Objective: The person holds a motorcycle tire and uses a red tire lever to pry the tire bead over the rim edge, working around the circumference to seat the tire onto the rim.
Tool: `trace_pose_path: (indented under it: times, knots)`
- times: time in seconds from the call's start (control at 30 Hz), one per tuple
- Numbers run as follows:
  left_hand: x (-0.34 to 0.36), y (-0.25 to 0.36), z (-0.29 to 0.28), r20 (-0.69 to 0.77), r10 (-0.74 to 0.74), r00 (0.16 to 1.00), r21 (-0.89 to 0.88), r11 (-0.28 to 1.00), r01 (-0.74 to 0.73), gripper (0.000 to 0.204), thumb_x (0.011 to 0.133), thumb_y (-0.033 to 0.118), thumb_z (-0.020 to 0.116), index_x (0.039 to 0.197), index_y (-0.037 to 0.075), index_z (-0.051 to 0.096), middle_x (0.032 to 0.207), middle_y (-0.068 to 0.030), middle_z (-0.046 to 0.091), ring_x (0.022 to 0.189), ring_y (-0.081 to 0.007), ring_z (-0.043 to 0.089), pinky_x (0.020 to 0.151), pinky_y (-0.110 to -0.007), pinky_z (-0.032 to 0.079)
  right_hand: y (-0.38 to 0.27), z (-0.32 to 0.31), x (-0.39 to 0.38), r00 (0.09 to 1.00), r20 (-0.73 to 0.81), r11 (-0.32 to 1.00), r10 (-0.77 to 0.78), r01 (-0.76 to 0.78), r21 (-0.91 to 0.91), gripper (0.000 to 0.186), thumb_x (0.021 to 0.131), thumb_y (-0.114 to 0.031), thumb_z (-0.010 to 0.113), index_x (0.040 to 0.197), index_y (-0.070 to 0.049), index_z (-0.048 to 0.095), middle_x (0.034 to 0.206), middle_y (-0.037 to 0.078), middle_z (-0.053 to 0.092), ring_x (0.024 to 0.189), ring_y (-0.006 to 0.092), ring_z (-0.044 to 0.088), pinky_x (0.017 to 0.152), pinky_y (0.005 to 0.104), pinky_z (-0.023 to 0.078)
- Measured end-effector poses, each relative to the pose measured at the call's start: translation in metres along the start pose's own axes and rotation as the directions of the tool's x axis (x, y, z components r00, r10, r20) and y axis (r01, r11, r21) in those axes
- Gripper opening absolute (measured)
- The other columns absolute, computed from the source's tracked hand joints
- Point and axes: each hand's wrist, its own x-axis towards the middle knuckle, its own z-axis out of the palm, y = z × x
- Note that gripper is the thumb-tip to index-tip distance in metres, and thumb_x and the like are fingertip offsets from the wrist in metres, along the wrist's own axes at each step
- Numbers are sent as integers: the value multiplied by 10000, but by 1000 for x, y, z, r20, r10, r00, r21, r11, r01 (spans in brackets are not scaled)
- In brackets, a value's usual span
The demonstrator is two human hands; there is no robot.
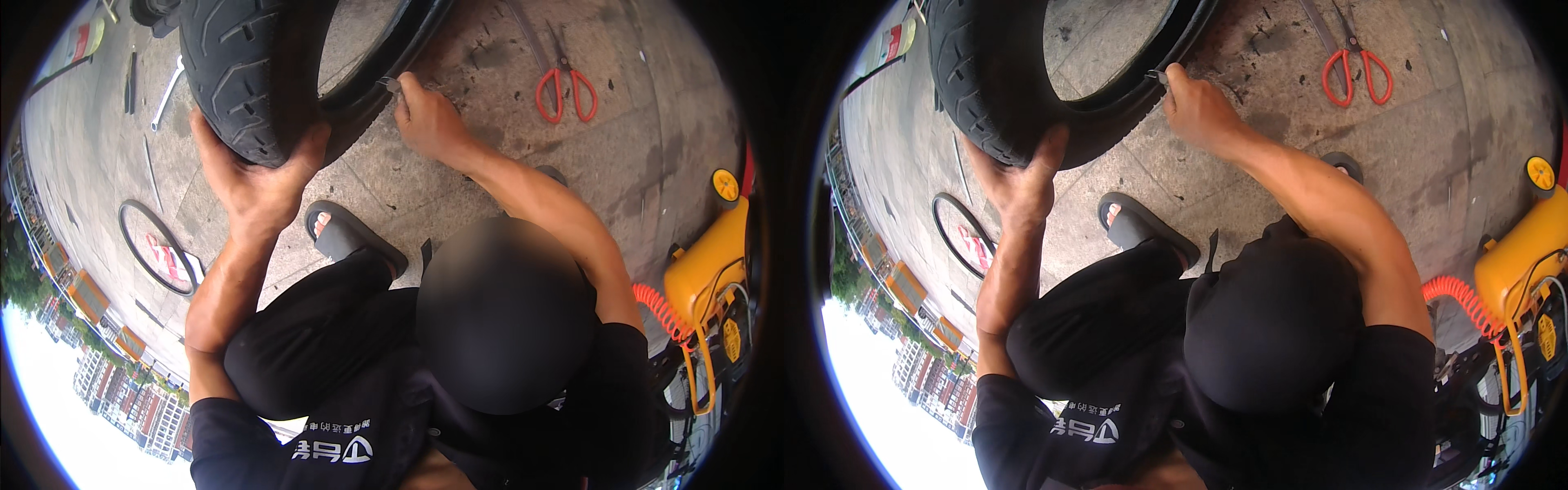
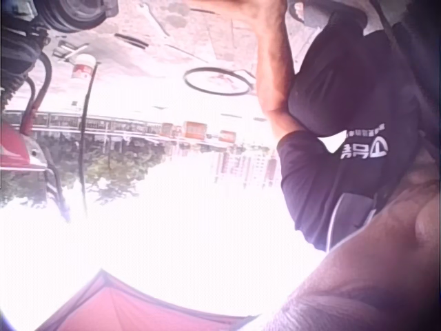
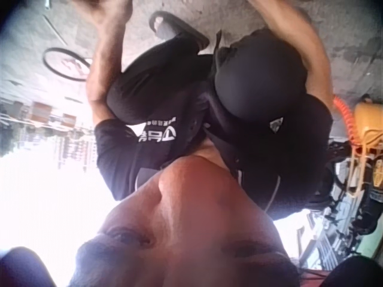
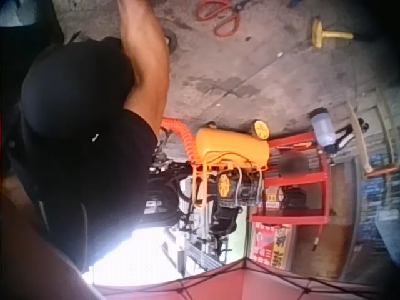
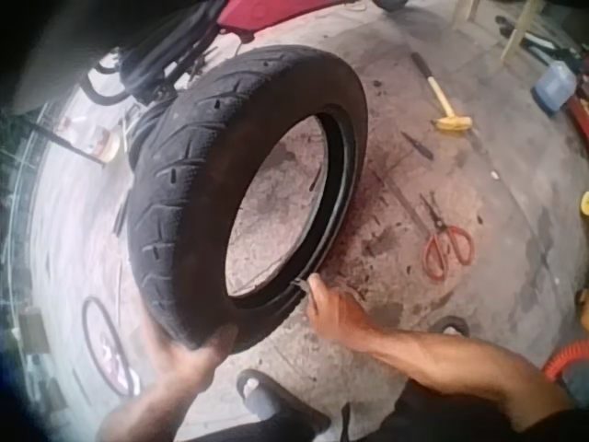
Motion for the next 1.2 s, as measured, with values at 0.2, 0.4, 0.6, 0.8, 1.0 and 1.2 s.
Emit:
trace_pose_path:
  times: [0.2, 0.4, 0.6, 0.8, 1.0, 1.2]
  knots:
    - [-1, 2, 3, -10, -60, 998, -5, 998, 60, 889, 698, 180, 857, 1408, -7, 357, 1246, -132, 552, 1138, -254, 549, 1027, -378, 411, -9, 0, -5, 995, -91, 999, -38, 40, 19, 169, 899, -84, 545, 980, 6, 428, 702, 289, 612, 706, 488, 630, 620, 570, 484]
    - [-4, 4, 4, -26, -22, 999, 7, 1000, 22, 823, 690, 174, 876, 1328, 9, 384, 1159, -123, 589, 1034, -220, 600, 926, -362, 481, -4, -4, 1, 994, -111, 999, -12, 8, -32, 173, 915, -73, 523, 1056, -3, 451, 702, 266, 612, 718, 473, 630, 616, 561, 458]
    - [-4, 5, 7, -32, -42, 999, -55, 998, 40, 805, 683, 177, 886, 1293, 18, 385, 1136, -119, 599, 1001, -209, 616, 888, -355, 506, -5, 0, -2, 994, -77, 997, -78, 77, -23, 173, 913, -85, 539, 1041, -18, 444, 727, 278, 616, 727, 482, 625, 618, 568, 460]
    - [-5, 5, 7, -32, -31, 999, -36, 999, 30, 808, 686, 162, 883, 1297, 16, 375, 1137, -124, 592, 1011, -208, 610, 891, -352, 502, -11, -1, -7, 999, -2, 999, -40, 40, -12, 189, 899, -105, 548, 1010, -1, 437, 769, 308, 631, 779, 497, 633, 677, 578, 493]
    - [-7, 2, 7, -4, 10, 1000, -39, 999, -10, 827, 691, 156, 879, 1318, 13, 358, 1140, -120, 593, 1014, -212, 611, 904, -352, 496, -26, -9, -7, 999, 49, 1000, -6, 6, 15, 171, 907, -104, 528, 974, 14, 424, 755, 301, 623, 765, 502, 626, 685, 587, 475]
    - [-16, -1, 6, 15, 8, 1000, 36, 999, -9, 865, 695, 145, 870, 1344, 9, 314, 1178, -142, 580, 1027, -220, 614, 921, -357, 487, -38, -16, -8, 993, 112, 998, -32, 27, 49, 127, 896, -78, 526, 928, 22, 455, 769, 306, 624, 788, 492, 635, 702, 565, 486]
